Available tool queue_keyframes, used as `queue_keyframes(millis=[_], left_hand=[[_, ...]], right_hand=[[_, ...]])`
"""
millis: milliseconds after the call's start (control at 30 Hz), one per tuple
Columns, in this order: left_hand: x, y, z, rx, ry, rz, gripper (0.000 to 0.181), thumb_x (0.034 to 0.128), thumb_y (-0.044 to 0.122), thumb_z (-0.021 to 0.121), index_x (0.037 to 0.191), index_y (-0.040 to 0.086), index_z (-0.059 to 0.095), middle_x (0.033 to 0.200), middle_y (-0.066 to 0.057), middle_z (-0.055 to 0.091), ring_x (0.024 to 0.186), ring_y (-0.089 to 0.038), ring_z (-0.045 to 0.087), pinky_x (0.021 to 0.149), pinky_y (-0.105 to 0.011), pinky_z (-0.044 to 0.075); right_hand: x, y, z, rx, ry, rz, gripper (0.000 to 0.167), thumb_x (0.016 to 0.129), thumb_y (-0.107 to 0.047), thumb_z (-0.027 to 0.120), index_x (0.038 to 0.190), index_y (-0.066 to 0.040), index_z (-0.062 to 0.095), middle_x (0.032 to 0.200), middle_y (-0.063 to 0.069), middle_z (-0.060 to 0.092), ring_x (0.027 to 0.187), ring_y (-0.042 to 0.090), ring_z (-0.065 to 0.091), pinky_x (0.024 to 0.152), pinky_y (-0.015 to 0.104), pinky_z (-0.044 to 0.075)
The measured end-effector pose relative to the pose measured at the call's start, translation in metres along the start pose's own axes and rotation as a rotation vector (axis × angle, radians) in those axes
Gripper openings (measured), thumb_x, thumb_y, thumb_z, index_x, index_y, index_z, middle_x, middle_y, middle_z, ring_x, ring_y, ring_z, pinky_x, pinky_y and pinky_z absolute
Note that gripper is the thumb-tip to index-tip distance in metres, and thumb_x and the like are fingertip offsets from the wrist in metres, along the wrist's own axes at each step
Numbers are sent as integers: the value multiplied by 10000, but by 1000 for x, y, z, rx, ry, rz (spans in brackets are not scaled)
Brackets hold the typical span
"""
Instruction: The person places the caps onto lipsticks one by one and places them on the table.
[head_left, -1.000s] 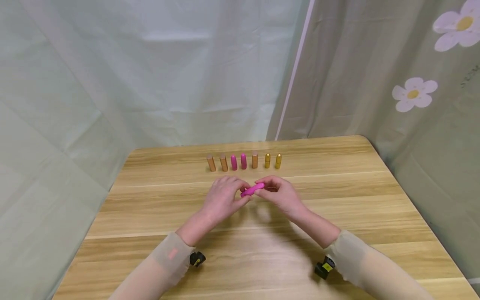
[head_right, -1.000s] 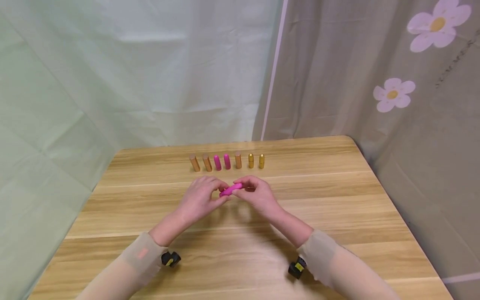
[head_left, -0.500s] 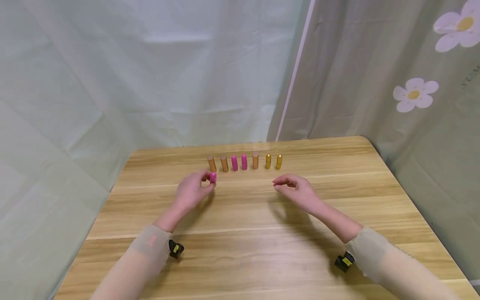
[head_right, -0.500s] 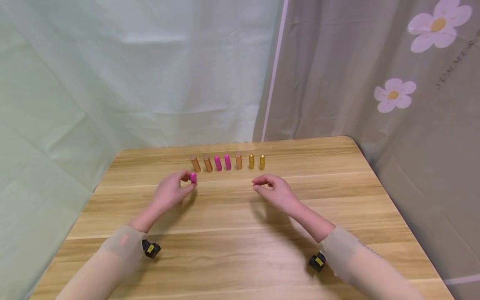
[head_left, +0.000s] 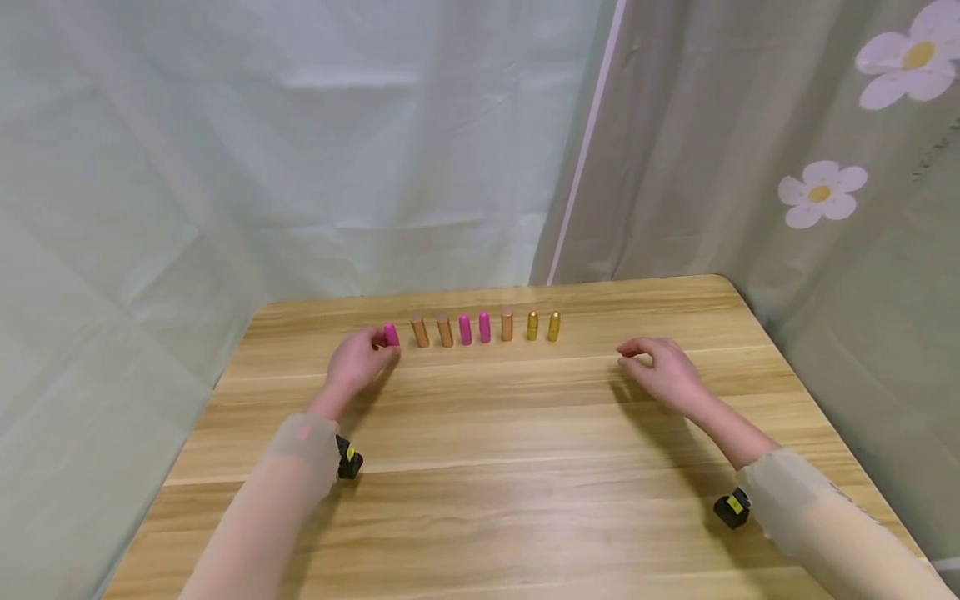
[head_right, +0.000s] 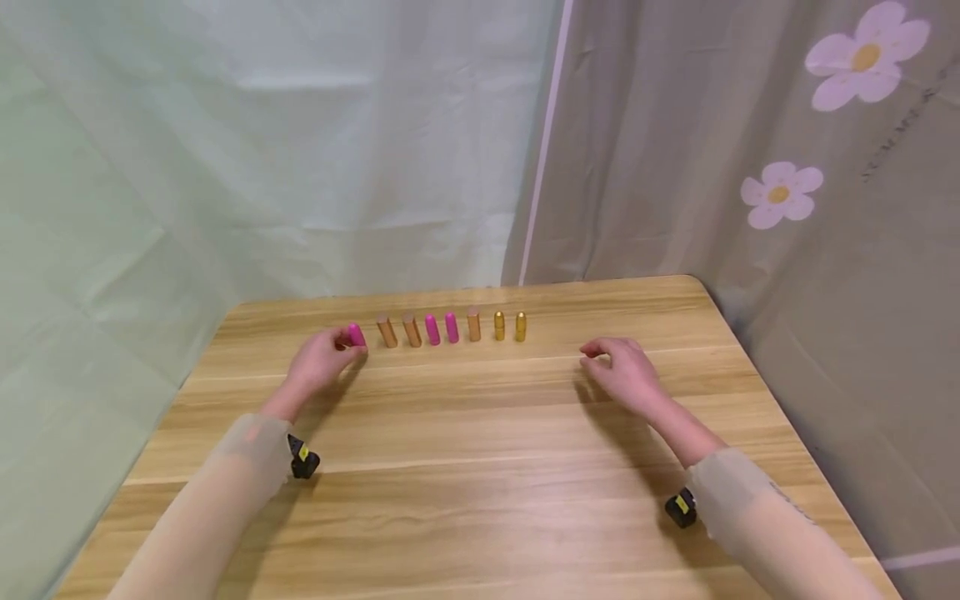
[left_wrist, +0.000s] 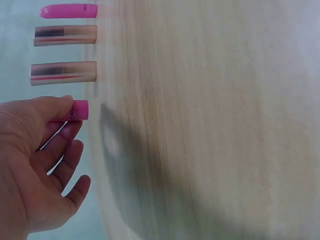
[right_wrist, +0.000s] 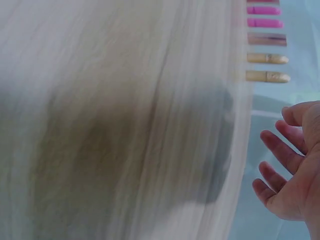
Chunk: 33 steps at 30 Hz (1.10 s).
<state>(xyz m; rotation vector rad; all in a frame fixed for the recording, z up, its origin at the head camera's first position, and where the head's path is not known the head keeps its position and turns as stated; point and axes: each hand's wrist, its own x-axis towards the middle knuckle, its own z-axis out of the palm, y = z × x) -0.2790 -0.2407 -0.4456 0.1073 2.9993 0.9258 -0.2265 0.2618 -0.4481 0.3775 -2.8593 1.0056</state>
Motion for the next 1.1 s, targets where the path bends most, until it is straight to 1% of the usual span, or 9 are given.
queue_keyframes(millis=[67, 167, 400, 567, 700, 800, 867, 967, 1100], left_hand=[[4, -1, 2, -6, -14, -11, 340, 989, 242, 663, 1215, -12, 646, 1166, -203, 682, 1081, -376, 623, 963, -530, 477], [8, -3, 5, 1, -28, -15, 347, 997, 251, 661, 1212, -22, 644, 1174, -212, 680, 1096, -382, 622, 968, -529, 476], [15, -3, 8, -17, -51, -46, 324, 1010, 248, 643, 1208, -9, 632, 1201, -218, 665, 1136, -395, 603, 1016, -539, 455], [19, -4, 9, -10, -44, -35, 322, 1016, 254, 632, 1207, -5, 627, 1226, -227, 658, 1160, -406, 594, 1027, -548, 442], [19, -7, 10, -16, -28, -18, 332, 1011, 243, 641, 1231, -6, 624, 1254, -231, 649, 1172, -408, 589, 1033, -548, 439], [14, -11, 9, -20, -19, 0, 442, 1001, 257, 657, 1341, -14, 578, 1329, -252, 610, 1227, -434, 555, 1066, -575, 413], [8, -15, 7, 8, -8, 14, 546, 997, 291, 658, 1425, -17, 517, 1390, -268, 567, 1283, -463, 505, 1094, -603, 372], [-6, -21, 0, 112, 13, 37, 697, 999, 379, 637, 1523, -16, 403, 1479, -304, 463, 1358, -523, 393, 1120, -665, 284], [-30, -31, -12, 299, 38, 71, 810, 999, 481, 604, 1587, 17, 295, 1563, -321, 318, 1410, -561, 259, 1138, -714, 146]], right_hand=[[0, 4, -1, -6, 2, 9, 288, 1018, -198, 644, 1224, -4, 697, 1209, 177, 697, 1197, 415, 534, 1016, 592, 391], [-1, 8, -2, -14, 1, 19, 280, 1019, -192, 640, 1217, -3, 696, 1205, 186, 697, 1183, 421, 543, 1008, 595, 391], [-2, 11, -2, -15, -4, 31, 274, 1021, -176, 636, 1220, 5, 692, 1211, 198, 693, 1206, 437, 534, 1036, 610, 365], [-1, 13, -1, -10, -5, 43, 277, 1028, -185, 631, 1230, -5, 687, 1220, 194, 689, 1212, 432, 527, 1036, 611, 364], [0, 12, 1, -3, -9, 45, 289, 1032, -201, 629, 1241, -10, 685, 1231, 189, 686, 1233, 435, 511, 1049, 614, 355], [0, 12, 2, -3, -7, 41, 299, 1031, -205, 628, 1247, -4, 682, 1234, 193, 682, 1243, 441, 501, 1054, 616, 350], [-1, 13, 1, -24, 4, 33, 304, 1030, -207, 628, 1250, -4, 680, 1238, 196, 680, 1245, 441, 498, 1050, 615, 355], [-2, 17, -2, -87, 42, 14, 331, 1025, -233, 634, 1260, -3, 674, 1261, 206, 671, 1245, 443, 495, 1042, 616, 358], [-4, 24, -9, -213, 83, 3, 419, 1026, -315, 630, 1312, -9, 640, 1333, 245, 618, 1282, 473, 452, 1038, 661, 318]])
